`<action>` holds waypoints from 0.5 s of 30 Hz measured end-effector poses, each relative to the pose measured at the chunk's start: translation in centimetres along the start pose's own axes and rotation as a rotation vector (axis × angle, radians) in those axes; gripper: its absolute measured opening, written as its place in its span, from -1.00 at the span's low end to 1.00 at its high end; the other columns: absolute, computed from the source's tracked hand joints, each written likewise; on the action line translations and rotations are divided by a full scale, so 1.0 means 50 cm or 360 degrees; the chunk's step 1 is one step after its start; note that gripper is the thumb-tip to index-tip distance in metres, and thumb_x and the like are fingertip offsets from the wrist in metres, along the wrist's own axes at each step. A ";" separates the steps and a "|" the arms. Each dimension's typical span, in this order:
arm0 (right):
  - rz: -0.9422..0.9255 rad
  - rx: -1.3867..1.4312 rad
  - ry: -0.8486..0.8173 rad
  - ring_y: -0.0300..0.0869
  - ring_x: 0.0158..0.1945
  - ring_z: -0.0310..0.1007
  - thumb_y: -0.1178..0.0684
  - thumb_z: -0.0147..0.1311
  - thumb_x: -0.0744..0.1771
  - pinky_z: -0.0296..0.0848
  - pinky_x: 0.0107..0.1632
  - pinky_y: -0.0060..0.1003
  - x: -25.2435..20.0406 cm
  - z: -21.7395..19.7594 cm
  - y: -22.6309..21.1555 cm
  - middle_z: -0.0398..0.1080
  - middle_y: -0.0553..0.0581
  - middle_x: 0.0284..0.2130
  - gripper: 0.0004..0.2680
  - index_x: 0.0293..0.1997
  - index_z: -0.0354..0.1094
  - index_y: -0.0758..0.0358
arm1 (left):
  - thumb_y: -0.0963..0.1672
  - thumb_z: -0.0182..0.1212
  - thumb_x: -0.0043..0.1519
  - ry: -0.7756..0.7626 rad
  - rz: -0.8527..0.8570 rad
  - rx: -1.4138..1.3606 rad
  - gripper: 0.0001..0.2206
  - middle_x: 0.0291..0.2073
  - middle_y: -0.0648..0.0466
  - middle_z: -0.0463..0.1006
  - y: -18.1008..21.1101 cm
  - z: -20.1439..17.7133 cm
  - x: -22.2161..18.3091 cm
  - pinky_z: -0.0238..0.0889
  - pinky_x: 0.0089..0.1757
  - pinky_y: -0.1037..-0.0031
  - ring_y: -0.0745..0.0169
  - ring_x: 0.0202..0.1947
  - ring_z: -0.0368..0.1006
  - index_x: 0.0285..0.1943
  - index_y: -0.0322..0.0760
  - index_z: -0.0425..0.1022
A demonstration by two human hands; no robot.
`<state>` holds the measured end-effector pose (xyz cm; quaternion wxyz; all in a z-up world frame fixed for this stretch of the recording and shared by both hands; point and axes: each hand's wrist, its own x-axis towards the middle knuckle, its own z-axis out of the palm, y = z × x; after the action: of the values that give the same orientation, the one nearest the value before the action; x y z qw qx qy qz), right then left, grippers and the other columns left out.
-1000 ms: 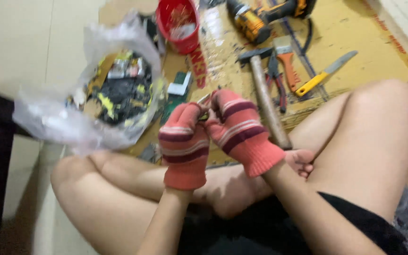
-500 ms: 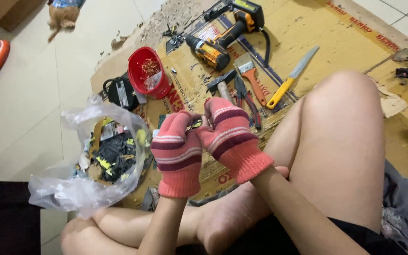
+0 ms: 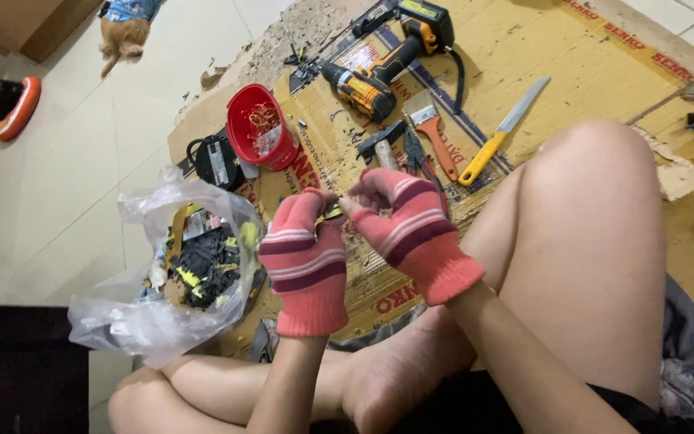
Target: Extracting electronic components from a circuit board using a knife and hammer for salvage.
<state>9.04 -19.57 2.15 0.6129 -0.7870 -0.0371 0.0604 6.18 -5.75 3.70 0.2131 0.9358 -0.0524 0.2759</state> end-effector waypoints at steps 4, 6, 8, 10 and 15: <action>-0.0095 0.0360 0.0135 -0.24 -0.35 0.50 0.04 0.37 0.19 0.54 -0.13 -0.33 -0.018 0.048 0.000 0.50 0.10 -0.53 -0.81 -0.22 0.57 0.21 | -0.26 0.46 0.01 0.0061 -0.0084 -0.0054 -0.73 -0.34 -0.07 0.61 0.000 -0.033 -0.020 0.49 -0.07 0.14 -0.11 -0.24 0.61 -0.11 -0.24 0.64; -0.0046 0.0372 0.0153 -0.22 -0.32 0.54 0.00 0.39 0.18 0.55 -0.10 -0.31 -0.025 0.069 -0.007 0.53 0.11 -0.52 -0.83 -0.28 0.58 0.13 | -0.28 0.44 0.00 0.0087 -0.0127 -0.0050 -0.69 -0.32 -0.11 0.61 -0.015 -0.043 -0.036 0.49 -0.07 0.10 -0.13 -0.23 0.61 -0.06 -0.27 0.64; 0.0081 0.0419 0.0151 -0.16 -0.20 0.60 0.00 0.38 0.19 0.53 0.01 -0.27 -0.032 0.085 -0.012 0.60 0.16 -0.41 -0.87 -0.28 0.62 0.05 | -0.18 0.51 -0.03 0.0128 -0.0127 -0.0039 -0.65 -0.35 0.02 0.58 -0.047 -0.042 -0.060 0.51 -0.14 0.26 -0.02 -0.26 0.61 -0.04 -0.10 0.64; 0.0113 0.0385 0.0085 -0.17 -0.18 0.60 0.01 0.37 0.20 0.53 0.01 -0.25 -0.033 0.111 0.011 0.61 0.18 -0.38 -0.88 -0.27 0.62 0.06 | -0.20 0.52 -0.06 0.0128 -0.0126 -0.0025 -0.63 -0.35 0.01 0.58 -0.070 -0.050 -0.080 0.50 -0.13 0.26 -0.04 -0.27 0.61 -0.04 -0.12 0.65; 0.0161 0.0211 -0.0054 0.00 -0.23 0.60 0.07 0.30 0.24 0.53 -0.02 -0.18 -0.052 0.143 0.025 0.59 0.29 -0.41 -0.90 -0.27 0.62 0.21 | -0.25 0.45 -0.01 0.0119 -0.0198 -0.0120 -0.76 -0.39 -0.14 0.56 -0.077 -0.070 -0.123 0.48 -0.18 0.13 -0.26 -0.29 0.57 -0.17 -0.33 0.59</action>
<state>5.43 -13.34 -0.65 0.6590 -0.7445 -0.0035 0.1069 0.10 -0.91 1.62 0.2667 0.9176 0.0035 0.2947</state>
